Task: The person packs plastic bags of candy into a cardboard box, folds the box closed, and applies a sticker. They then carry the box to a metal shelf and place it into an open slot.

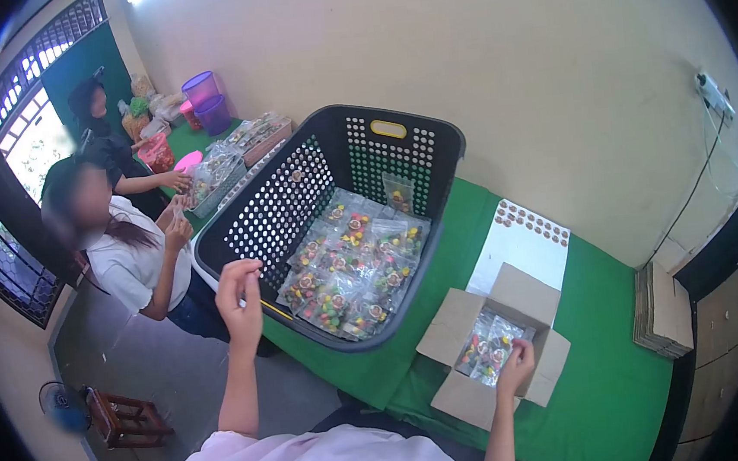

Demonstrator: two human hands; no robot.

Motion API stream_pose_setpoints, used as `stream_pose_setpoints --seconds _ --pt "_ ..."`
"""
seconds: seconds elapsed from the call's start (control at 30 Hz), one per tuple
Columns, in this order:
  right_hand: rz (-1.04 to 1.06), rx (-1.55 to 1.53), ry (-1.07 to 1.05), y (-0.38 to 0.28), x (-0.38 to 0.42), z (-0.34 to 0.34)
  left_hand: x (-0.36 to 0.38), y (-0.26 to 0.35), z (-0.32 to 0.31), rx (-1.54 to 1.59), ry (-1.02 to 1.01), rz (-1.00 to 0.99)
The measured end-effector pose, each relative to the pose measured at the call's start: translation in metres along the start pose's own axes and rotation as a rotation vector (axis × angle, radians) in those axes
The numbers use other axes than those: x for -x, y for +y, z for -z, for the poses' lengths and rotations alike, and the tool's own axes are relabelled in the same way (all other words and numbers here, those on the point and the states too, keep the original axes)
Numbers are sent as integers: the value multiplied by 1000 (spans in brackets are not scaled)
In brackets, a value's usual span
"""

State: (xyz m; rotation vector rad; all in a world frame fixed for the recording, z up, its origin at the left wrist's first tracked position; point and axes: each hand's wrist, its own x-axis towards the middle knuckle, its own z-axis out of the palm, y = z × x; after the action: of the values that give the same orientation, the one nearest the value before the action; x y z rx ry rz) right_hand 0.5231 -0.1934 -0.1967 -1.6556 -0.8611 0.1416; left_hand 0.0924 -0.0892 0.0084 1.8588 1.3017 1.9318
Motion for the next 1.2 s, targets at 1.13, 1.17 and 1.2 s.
stream_pose_setpoints --seconds 1.13,1.17,1.2 --pt "747 1087 -1957 -172 50 -375 -44 -76 22 -162 -336 138" --pt "774 1090 -1989 -170 49 -376 -44 -77 23 -160 -340 139" --pt "802 1040 -1973 -163 47 -377 -45 -78 24 -155 -341 137"
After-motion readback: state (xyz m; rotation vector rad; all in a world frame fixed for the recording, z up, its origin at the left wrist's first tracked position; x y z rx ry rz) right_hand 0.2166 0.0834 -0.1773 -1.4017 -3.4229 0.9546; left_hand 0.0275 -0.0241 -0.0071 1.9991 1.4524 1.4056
